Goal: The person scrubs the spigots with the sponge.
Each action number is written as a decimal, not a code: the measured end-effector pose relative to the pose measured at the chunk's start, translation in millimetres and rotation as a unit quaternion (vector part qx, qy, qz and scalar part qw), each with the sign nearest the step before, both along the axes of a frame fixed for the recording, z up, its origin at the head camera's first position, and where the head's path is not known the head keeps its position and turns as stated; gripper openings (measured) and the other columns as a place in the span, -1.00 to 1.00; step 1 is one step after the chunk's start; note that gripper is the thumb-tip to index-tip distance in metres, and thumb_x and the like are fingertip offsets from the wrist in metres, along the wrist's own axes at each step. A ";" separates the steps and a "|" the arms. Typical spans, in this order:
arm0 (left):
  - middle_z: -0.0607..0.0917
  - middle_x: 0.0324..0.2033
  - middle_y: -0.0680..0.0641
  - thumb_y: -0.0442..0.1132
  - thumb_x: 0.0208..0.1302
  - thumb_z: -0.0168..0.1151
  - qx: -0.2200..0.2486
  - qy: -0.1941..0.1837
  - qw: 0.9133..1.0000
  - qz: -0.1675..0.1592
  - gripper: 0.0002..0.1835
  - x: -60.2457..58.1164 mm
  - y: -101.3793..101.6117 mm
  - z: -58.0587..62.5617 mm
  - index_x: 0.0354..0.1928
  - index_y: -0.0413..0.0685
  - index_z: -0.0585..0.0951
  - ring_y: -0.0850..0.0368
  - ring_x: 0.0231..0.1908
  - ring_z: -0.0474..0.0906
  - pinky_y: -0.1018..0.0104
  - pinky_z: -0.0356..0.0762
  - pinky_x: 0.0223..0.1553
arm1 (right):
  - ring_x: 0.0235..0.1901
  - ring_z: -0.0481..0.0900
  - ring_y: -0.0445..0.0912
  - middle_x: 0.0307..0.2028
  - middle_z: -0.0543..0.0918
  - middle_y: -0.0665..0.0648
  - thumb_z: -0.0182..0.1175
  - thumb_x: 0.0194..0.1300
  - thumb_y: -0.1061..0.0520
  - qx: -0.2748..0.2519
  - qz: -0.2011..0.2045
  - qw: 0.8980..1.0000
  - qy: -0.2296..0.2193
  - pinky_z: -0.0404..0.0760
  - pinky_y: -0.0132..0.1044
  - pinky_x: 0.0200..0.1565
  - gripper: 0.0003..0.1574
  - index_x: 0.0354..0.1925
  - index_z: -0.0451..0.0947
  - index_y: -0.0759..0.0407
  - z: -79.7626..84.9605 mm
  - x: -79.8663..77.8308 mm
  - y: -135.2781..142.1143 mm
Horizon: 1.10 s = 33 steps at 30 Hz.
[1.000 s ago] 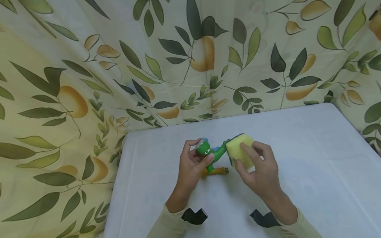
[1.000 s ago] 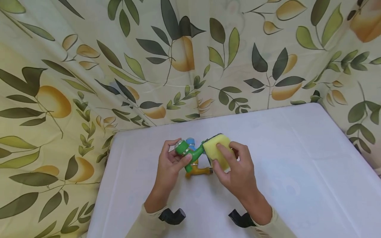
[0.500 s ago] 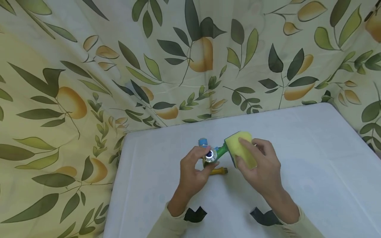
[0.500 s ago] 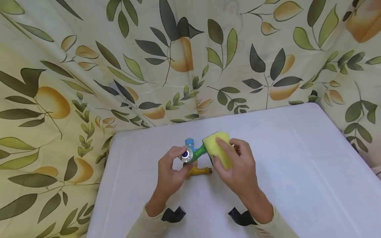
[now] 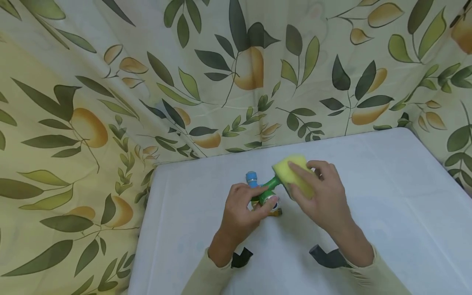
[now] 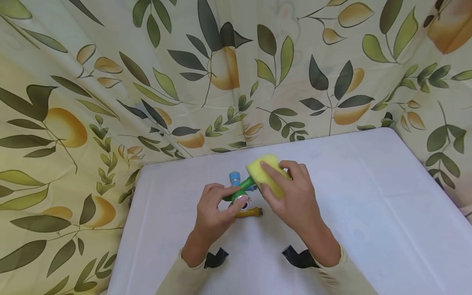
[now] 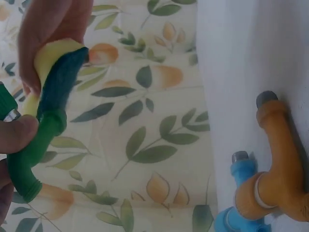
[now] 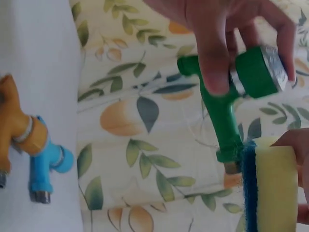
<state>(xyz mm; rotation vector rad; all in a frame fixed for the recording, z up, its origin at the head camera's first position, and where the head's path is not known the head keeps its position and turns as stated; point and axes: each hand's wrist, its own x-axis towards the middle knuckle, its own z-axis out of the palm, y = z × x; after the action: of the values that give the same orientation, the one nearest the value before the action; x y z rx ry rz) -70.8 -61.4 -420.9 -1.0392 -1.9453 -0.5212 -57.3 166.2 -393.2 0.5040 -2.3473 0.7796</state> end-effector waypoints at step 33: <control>0.64 -0.02 -0.40 -0.64 0.11 0.39 0.309 -0.363 0.857 -0.197 -0.36 -17.9 -7.1 -18.5 0.24 -0.37 0.40 0.18 0.04 0.65 0.31 0.72 0.01 | -0.09 0.46 -0.15 -0.02 0.56 0.15 0.40 0.15 0.24 -0.113 -0.007 0.988 -0.101 0.50 -0.49 -0.22 -0.38 0.21 0.63 0.05 -2.4 -5.4 6.4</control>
<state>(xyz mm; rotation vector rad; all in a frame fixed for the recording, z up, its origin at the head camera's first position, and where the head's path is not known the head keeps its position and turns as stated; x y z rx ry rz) -88.6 -68.5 -439.5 -0.8594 -1.9174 -1.8567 -62.7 172.7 -395.6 0.3226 -2.3997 1.1203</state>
